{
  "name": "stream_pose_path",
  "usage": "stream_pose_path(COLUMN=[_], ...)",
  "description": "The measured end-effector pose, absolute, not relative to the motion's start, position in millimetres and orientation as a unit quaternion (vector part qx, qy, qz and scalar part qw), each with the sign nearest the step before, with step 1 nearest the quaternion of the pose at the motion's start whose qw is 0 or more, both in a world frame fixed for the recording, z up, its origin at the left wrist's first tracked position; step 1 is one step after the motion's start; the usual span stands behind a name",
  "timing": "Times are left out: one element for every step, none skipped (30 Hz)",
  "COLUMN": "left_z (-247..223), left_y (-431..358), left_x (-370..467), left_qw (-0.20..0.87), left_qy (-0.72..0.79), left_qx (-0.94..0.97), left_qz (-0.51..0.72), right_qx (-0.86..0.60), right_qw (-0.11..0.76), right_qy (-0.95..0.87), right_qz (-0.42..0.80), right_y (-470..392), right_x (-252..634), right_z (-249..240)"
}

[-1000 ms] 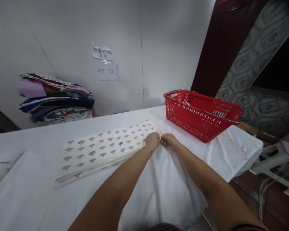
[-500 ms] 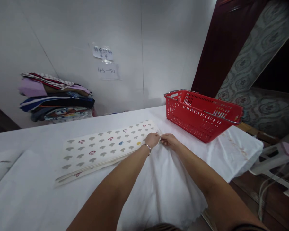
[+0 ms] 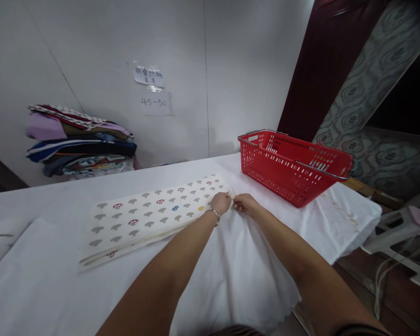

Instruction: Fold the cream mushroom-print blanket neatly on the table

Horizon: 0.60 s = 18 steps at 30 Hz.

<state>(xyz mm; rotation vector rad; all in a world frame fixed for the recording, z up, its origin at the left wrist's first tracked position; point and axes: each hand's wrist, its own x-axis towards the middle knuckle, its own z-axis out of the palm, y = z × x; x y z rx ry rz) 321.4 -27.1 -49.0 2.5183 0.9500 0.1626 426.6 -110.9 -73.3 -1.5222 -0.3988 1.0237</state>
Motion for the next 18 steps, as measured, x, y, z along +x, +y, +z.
stream_pose_path(left_z=[-48.0,-47.3,-47.0,-47.2,-47.7,-48.5,-49.2,-49.8,-50.2,-50.2,-49.9,-49.4,-48.9,-48.4,-48.1,-48.1,-48.3,-48.8], left_y=[-28.5,-29.7,-30.8,-31.7,-32.5,-33.2,-33.9,-34.5,-34.9,-35.3,-35.5,-35.7,-36.0,-36.3,-36.7,-37.2,-37.7,-38.1], left_x=[319.7,318.2,317.1,316.5,316.3,316.4,316.9,317.4,317.9,318.2,318.2,318.0,317.4,316.7,315.7,314.6,313.3,312.0], left_qw=[0.202,0.182,0.164,0.148,0.135,0.126,0.118,0.112,0.107,0.104,0.101,0.099,0.097,0.096,0.094,0.093,0.092,0.091], left_qy=[0.341,0.337,0.332,0.323,0.312,0.3,0.29,0.282,0.276,0.272,0.27,0.268,0.266,0.264,0.26,0.256,0.252,0.247], left_qx=[0.916,0.921,0.926,0.932,0.937,0.943,0.947,0.95,0.953,0.954,0.955,0.956,0.957,0.958,0.959,0.96,0.961,0.962], left_qz=[0.065,0.07,0.075,0.077,0.076,0.074,0.071,0.069,0.067,0.066,0.065,0.064,0.064,0.064,0.064,0.065,0.067,0.069], right_qx=[-0.657,-0.66,-0.662,-0.663,-0.665,-0.666,-0.666,-0.667,-0.669,-0.67,-0.672,-0.675,-0.679,-0.683,-0.687,-0.692,-0.698,-0.704], right_qw=[0.592,0.593,0.594,0.595,0.595,0.594,0.593,0.592,0.589,0.585,0.578,0.571,0.562,0.554,0.546,0.539,0.533,0.527], right_qy=[-0.167,-0.163,-0.159,-0.156,-0.155,-0.154,-0.156,-0.159,-0.163,-0.168,-0.174,-0.179,-0.184,-0.188,-0.193,-0.199,-0.205,-0.211], right_qz=[0.436,0.432,0.429,0.426,0.425,0.424,0.423,0.423,0.424,0.425,0.428,0.432,0.435,0.438,0.438,0.437,0.433,0.427], right_y=[-110.5,-110.0,-109.7,-109.5,-109.5,-109.7,-110.1,-110.7,-111.4,-112.2,-113.0,-113.7,-114.1,-114.3,-114.0,-113.3,-112.1,-110.5], right_x=[425.9,425.2,424.6,424.1,423.6,423.1,422.6,422.2,421.8,421.6,421.5,421.6,421.9,422.3,422.8,423.3,423.9,424.5], right_z=[-72.7,-72.4,-72.2,-72.1,-71.9,-71.7,-71.4,-70.7,-69.8,-68.6,-67.2,-65.7,-64.3,-63.0,-61.9,-61.2,-60.8,-60.8])
